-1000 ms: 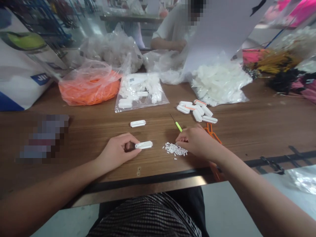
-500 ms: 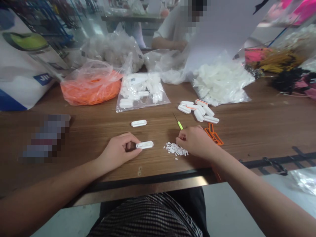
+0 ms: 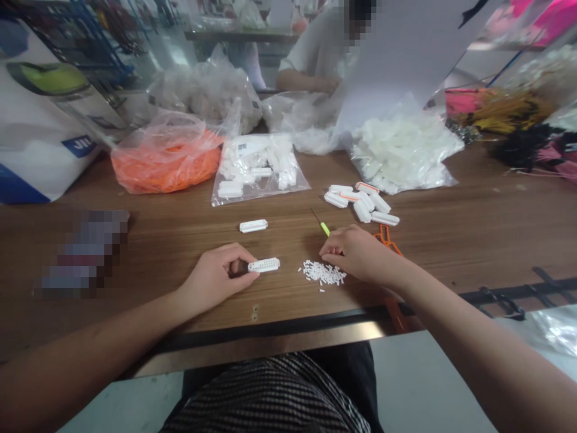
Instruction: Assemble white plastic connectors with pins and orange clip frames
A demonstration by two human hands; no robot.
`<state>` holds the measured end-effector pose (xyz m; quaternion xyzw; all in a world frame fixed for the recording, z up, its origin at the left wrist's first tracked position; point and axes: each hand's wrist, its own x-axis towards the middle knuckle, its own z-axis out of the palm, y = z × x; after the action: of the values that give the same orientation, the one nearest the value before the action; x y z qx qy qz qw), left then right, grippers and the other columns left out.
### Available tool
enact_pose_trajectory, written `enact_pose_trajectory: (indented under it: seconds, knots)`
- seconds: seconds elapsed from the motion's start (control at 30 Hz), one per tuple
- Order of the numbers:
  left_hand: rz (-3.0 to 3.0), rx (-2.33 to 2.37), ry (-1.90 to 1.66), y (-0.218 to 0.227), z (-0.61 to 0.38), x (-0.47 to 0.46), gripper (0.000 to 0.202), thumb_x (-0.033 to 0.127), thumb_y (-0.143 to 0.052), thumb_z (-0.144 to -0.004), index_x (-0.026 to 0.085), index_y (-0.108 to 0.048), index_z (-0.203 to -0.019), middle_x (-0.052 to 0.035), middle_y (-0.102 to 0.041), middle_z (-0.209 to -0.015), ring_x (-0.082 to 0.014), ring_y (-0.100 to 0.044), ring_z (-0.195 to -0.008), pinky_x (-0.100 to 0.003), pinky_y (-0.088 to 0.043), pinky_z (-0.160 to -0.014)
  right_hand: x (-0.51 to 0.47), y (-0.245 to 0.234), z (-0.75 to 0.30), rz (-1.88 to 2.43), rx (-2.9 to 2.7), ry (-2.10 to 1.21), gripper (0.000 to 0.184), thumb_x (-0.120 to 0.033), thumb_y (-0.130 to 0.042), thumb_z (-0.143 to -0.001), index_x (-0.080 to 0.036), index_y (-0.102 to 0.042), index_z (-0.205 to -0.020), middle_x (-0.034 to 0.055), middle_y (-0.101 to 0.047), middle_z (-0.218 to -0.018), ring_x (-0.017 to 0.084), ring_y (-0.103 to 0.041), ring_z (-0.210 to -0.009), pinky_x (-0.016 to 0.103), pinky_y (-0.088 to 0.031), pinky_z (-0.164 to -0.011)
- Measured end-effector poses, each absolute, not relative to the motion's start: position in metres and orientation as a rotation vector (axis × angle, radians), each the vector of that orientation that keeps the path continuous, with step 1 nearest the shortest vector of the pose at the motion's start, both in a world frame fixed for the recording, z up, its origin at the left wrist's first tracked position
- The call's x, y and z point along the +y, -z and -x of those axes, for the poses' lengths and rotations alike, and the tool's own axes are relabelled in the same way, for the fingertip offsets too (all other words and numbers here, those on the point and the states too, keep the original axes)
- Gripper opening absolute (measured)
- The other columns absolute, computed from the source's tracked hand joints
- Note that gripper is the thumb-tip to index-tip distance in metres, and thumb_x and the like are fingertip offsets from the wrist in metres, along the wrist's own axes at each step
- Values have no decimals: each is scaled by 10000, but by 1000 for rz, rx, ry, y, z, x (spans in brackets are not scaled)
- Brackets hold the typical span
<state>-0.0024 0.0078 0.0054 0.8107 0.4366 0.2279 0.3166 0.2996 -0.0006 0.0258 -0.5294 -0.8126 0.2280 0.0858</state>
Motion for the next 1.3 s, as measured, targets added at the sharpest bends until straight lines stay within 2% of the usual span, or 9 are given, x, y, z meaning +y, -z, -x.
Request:
enact_pose_trajectory:
  seconds: [0.1,0.23,0.37,0.53,1.0,1.3]
  knots:
    - [-2133,1150,-598,-5,2,7,52,230,-672,-766,204,-686,-810,41,-514,-638,-101,-467,-563,-229,-360,-557,-2,-28,-299,1630,-2461,-642,166,-226,-563,-800,-214,-670,-673,13,-668,-666,174,-580,-641,339,-428,-637]
    - [-2125,1145,-617,-5,1,6,52,233,-673,-765,207,-686,-809,42,-522,-641,-100,-467,-560,-227,-361,-553,-7,-37,-282,1725,-2248,-787,136,-247,-596,-785,-214,-647,-664,5,-664,-663,152,-586,-598,302,-433,-580]
    - [-2119,1137,-621,-5,0,7,57,242,-672,-770,208,-687,-812,40,-521,-642,-105,-466,-566,-233,-363,-557,-9,-40,-244,1485,-2114,-895,139,-262,-580,-842,-210,-651,-734,-1,-669,-729,128,-581,-628,282,-438,-625]
    - [-2120,1138,-618,-4,1,7,45,223,-676,-764,200,-682,-802,43,-504,-635,-104,-455,-564,-235,-353,-551,-2,-29,-212,1275,-2270,-708,106,-199,-592,-858,-188,-643,-765,-20,-634,-704,121,-561,-660,343,-378,-795]
    - [-2125,1123,-624,-5,0,6,36,221,-677,-767,199,-677,-795,41,-504,-643,-107,-458,-578,-242,-356,-569,-1,-24,-210,1228,-2327,-660,106,-186,-593,-858,-176,-638,-763,-19,-607,-681,126,-545,-662,327,-339,-768]
    - [-2100,1128,-626,-6,0,6,51,225,-678,-769,198,-693,-809,43,-501,-642,-101,-451,-566,-230,-347,-554,-4,-30,-209,1126,-2425,-435,176,-188,-551,-899,-184,-696,-799,7,-642,-698,148,-548,-690,333,-315,-750]
